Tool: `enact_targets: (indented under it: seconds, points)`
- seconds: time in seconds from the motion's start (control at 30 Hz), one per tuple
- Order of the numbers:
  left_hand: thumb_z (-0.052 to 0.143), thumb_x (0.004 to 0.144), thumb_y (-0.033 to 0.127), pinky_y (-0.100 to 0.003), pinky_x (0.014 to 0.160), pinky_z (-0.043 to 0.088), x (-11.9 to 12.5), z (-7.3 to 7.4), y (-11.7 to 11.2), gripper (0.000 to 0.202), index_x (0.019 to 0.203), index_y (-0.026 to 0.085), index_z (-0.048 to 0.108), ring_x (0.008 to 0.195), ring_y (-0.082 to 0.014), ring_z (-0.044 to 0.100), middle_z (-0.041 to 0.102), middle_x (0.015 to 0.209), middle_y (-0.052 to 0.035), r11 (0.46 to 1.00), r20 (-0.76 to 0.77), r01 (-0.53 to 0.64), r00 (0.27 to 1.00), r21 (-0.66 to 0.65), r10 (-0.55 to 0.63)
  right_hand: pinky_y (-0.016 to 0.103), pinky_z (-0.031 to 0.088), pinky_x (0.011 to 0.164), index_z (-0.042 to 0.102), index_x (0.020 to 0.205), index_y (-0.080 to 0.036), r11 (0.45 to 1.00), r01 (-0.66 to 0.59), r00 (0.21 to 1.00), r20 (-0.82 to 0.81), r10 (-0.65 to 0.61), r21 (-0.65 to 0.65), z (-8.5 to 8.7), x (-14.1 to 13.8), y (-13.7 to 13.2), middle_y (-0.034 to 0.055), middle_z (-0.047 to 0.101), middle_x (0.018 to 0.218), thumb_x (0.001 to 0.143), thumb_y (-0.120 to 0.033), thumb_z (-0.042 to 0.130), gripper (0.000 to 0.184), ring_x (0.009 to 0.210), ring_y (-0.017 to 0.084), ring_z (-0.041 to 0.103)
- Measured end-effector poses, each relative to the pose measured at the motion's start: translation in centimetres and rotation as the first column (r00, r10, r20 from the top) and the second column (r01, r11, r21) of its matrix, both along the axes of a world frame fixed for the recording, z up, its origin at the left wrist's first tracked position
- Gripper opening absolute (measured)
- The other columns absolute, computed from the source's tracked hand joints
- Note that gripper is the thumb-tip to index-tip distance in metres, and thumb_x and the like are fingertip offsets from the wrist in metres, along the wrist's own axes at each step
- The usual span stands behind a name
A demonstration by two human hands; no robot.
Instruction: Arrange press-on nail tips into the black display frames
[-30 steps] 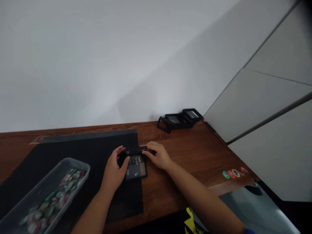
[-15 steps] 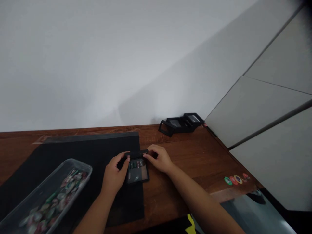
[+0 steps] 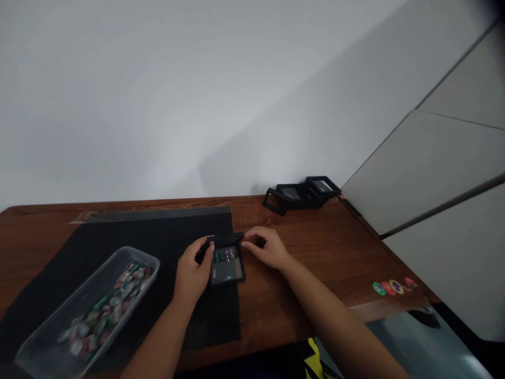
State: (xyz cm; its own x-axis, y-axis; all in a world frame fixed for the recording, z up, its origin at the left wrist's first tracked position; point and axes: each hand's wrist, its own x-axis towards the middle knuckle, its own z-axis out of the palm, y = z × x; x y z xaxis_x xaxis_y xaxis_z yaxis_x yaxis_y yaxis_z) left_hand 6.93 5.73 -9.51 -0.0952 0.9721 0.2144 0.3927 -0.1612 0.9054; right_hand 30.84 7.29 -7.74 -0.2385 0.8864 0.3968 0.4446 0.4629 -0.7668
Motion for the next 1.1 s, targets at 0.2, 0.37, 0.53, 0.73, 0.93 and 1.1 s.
enact_targets:
  seconds: [0.2,0.37,0.53,0.73,0.93,1.1]
  points:
    - [0.058,0.091,0.047,-0.042,0.096,0.054,-0.12,0.11,-0.05,0.036,0.111,0.020,0.070,0.102,-0.0263,0.068,0.073,0.111,-0.0101,0.999,0.019,-0.036,0.999,0.005,0.036,0.028,0.051,0.065,0.073,0.095,-0.021,1.000,0.000,1.000,0.000,0.000,-0.019,-0.26,-0.16,-0.14,0.0050,0.074,0.084,0.087,-0.036,0.072,0.017,0.068,0.015,0.064]
    - [0.058,0.092,0.048,-0.039,0.090,0.055,-0.11,0.08,-0.15,0.036,0.111,0.020,0.070,0.100,-0.0258,0.068,0.072,0.112,-0.0100,0.999,0.027,-0.044,0.999,0.001,0.044,0.028,0.052,0.064,0.073,0.102,-0.022,0.999,0.013,1.000,-0.009,-0.013,-0.031,-0.08,-0.24,-0.26,0.0045,0.075,0.085,0.086,-0.036,0.073,0.021,0.065,0.015,0.063]
    - [0.056,0.093,0.047,-0.038,0.089,0.055,-0.14,0.24,-0.29,0.035,0.113,0.020,0.069,0.099,-0.0254,0.068,0.072,0.112,-0.0097,0.999,0.028,-0.049,0.998,0.001,0.049,0.028,0.054,0.066,0.071,0.116,-0.022,1.000,0.001,1.000,-0.019,-0.002,-0.027,-0.52,-0.23,-0.21,0.0049,0.075,0.092,0.086,-0.034,0.074,0.032,0.068,0.015,0.065]
    - [0.054,0.095,0.046,-0.038,0.096,0.052,-0.32,0.23,-0.13,0.036,0.116,0.021,0.068,0.109,-0.0259,0.068,0.073,0.119,-0.0095,1.000,0.034,-0.018,0.999,0.001,0.018,0.030,0.055,0.071,0.069,0.121,-0.024,0.999,-0.044,0.999,-0.002,0.044,0.023,-0.51,-0.22,-0.15,0.0057,0.075,0.100,0.087,-0.033,0.073,0.035,0.074,0.016,0.066]
    - [0.059,0.091,0.043,-0.040,0.102,0.052,-0.28,-0.12,-0.03,0.033,0.112,0.022,0.074,0.112,-0.0267,0.069,0.076,0.116,-0.0076,0.995,0.000,0.086,0.996,-0.045,-0.086,0.035,0.056,0.086,0.069,0.121,-0.025,0.992,-0.102,0.995,0.022,0.100,0.068,-0.24,-0.48,-0.12,0.0070,0.074,0.109,0.090,-0.032,0.071,0.032,0.091,0.019,0.069]
    - [0.059,0.092,0.042,-0.044,0.106,0.050,-0.10,0.17,-0.21,0.038,0.122,0.023,0.070,0.119,-0.0272,0.067,0.073,0.124,-0.0081,0.991,-0.052,0.119,0.991,-0.064,-0.122,0.034,0.054,0.085,0.072,0.093,-0.022,0.994,-0.072,0.997,0.046,0.068,0.087,0.08,-0.56,0.13,0.0057,0.075,0.093,0.093,-0.029,0.066,0.010,0.088,0.019,0.069]
